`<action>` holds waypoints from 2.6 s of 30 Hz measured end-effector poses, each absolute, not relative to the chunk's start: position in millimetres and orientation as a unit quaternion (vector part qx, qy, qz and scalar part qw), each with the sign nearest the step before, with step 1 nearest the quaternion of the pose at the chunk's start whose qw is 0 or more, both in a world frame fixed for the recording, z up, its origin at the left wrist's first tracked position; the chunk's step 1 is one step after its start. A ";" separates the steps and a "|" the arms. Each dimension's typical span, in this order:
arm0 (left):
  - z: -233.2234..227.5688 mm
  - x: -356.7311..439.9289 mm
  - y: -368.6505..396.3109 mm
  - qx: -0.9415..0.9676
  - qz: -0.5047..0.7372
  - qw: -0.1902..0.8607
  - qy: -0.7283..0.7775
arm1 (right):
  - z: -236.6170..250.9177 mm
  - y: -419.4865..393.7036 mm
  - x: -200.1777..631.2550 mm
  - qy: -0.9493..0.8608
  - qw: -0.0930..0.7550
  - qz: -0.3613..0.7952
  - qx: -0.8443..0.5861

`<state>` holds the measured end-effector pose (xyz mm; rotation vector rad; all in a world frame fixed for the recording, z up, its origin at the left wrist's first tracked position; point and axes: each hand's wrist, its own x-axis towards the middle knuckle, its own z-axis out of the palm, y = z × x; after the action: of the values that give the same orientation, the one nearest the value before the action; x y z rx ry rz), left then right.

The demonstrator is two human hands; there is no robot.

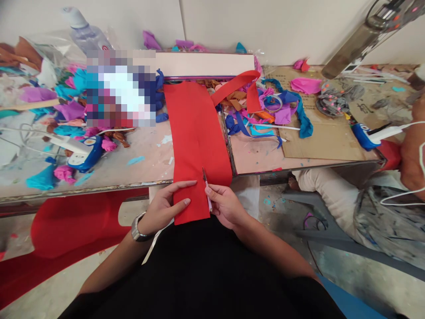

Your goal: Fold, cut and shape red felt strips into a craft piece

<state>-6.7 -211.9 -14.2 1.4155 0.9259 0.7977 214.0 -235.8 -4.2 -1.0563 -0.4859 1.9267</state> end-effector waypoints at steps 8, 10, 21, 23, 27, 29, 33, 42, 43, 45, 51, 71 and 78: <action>-16.0 -8.8 -211.5 0.613 0.346 0.583 0.405 | -4.8 -238.8 216.7 -0.194 0.425 0.769 -0.435; -16.2 -8.8 -211.8 0.616 0.345 0.581 0.405 | -3.9 -238.4 216.3 -0.199 0.424 0.771 -0.432; -15.8 -8.9 -212.4 0.611 0.344 0.588 0.402 | -4.4 -236.2 214.0 -0.202 0.432 0.770 -0.424; -15.7 -9.1 -212.6 0.611 0.345 0.589 0.402 | -5.0 -236.3 214.0 -0.198 0.434 0.768 -0.427; -14.9 -8.9 -214.0 0.610 0.345 0.590 0.400 | -4.9 -236.1 214.2 -0.190 0.432 0.768 -0.433; -14.6 -9.0 -214.7 0.613 0.343 0.588 0.401 | -4.5 -236.2 214.6 -0.185 0.431 0.769 -0.435; -14.7 -9.8 -214.8 0.619 0.345 0.579 0.404 | -2.6 -237.7 216.1 -0.180 0.420 0.777 -0.433; -15.2 -10.7 -215.1 0.616 0.349 0.580 0.402 | -1.9 -238.2 219.6 -0.177 0.401 0.786 -0.436; -15.2 -10.8 -215.5 0.616 0.348 0.581 0.401 | -1.9 -237.2 219.4 -0.177 0.404 0.786 -0.434; -15.3 -11.1 -216.7 0.619 0.347 0.581 0.399 | -1.4 -235.1 218.8 -0.174 0.409 0.785 -0.431; -16.0 -11.7 -220.3 0.622 0.341 0.580 0.400 | 1.5 -229.3 216.9 -0.168 0.422 0.784 -0.423; -16.1 -12.0 -224.1 0.622 0.339 0.584 0.398 | -2.2 -229.4 211.2 -0.186 0.426 0.772 -0.434; -15.4 -11.6 -224.3 0.624 0.343 0.577 0.400 | -1.6 -229.6 210.6 -0.184 0.431 0.771 -0.432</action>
<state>-11.6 -224.3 -15.4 1.4604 0.9357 0.8029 210.6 -229.6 -1.6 -1.0765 -0.4589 1.9224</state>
